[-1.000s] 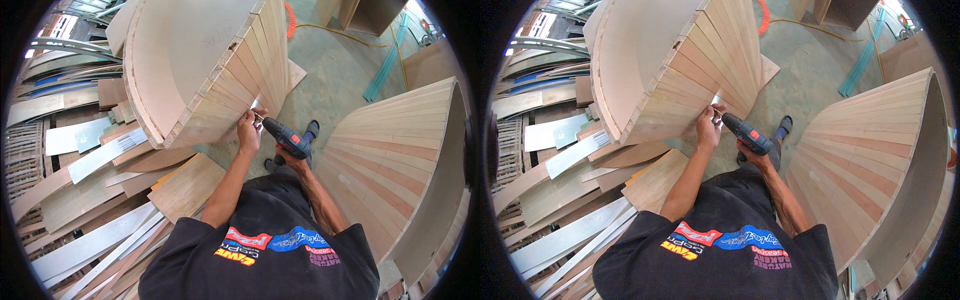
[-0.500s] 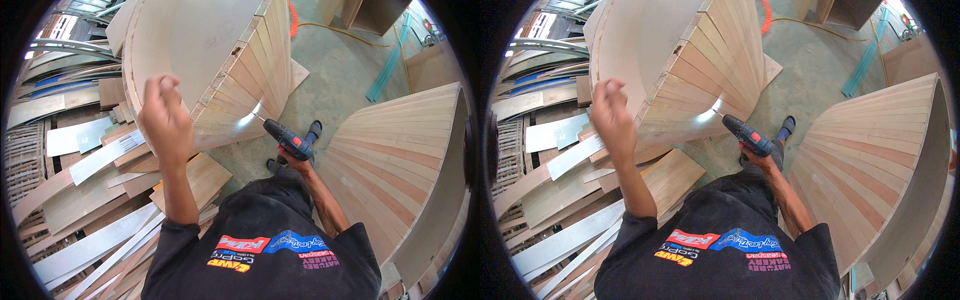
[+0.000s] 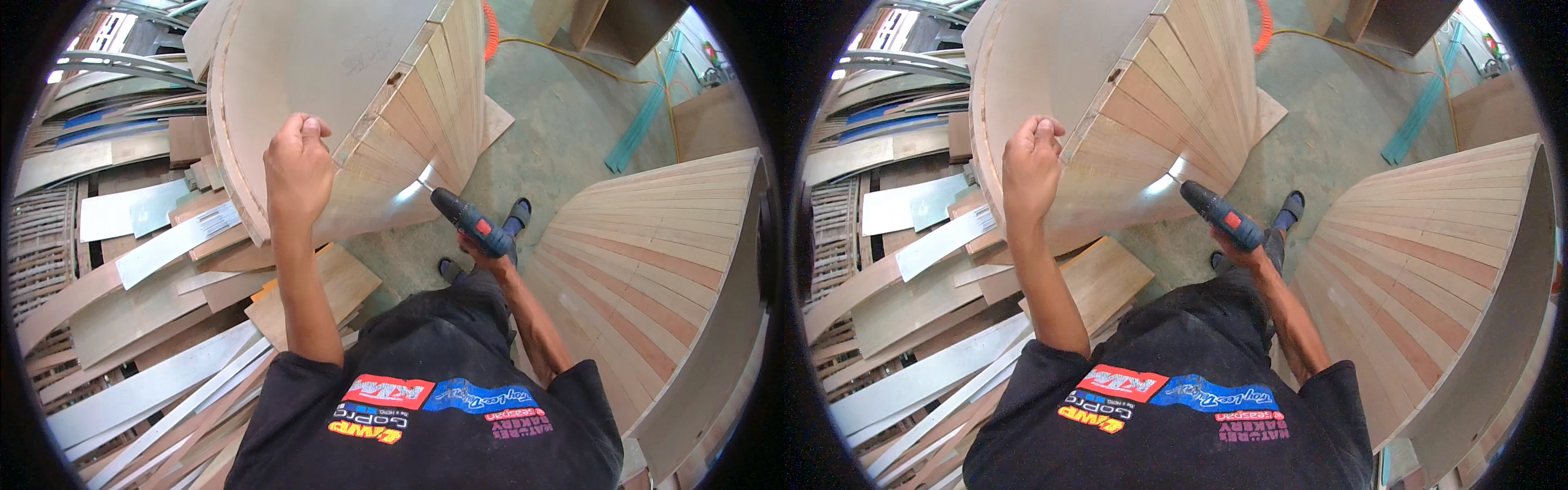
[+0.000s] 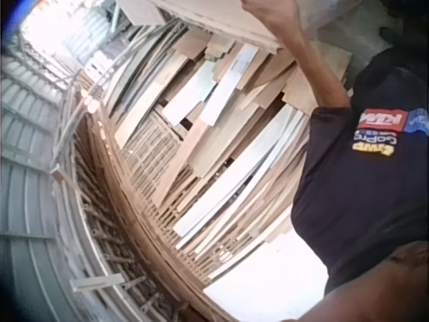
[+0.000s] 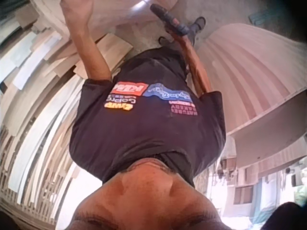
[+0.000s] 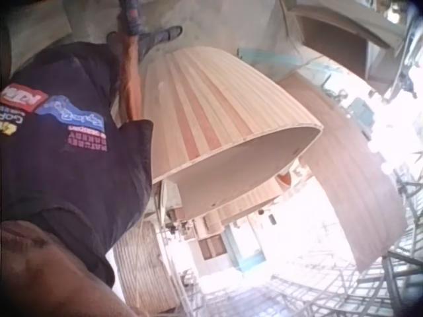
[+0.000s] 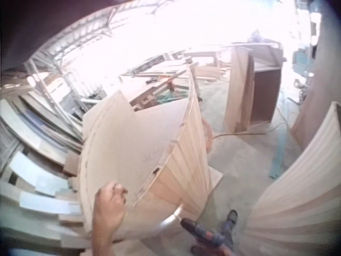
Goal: The person uses a drill to drive screws into individual wooden slats on a curved frame and then reaches for more screws from a small container.
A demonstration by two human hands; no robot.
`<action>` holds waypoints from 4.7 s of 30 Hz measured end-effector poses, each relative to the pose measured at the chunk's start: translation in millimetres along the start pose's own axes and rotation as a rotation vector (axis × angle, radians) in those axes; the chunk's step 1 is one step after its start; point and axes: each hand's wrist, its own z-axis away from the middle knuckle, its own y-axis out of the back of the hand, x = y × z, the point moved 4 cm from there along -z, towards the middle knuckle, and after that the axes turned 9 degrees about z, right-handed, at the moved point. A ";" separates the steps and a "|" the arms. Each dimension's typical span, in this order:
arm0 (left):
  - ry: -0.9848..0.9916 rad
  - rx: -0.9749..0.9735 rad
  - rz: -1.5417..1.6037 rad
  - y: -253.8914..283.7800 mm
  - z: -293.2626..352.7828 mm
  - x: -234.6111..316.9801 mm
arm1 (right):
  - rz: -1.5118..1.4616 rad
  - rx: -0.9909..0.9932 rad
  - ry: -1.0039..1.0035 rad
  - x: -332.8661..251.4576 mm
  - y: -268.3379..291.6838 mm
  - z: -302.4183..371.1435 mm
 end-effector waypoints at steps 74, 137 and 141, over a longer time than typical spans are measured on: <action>0.518 -0.371 1.597 -284.6 30.7 -92.9 | -0.746 0.141 -0.385 11.7 44.6 -14.5; 0.016 -0.095 -0.032 -41.3 -28.1 51.6 | -0.527 -0.125 -0.384 36.5 68.7 -37.5; 0.049 -0.091 -0.008 -44.6 -27.9 49.1 | -0.593 -0.071 -0.458 30.0 63.3 -32.6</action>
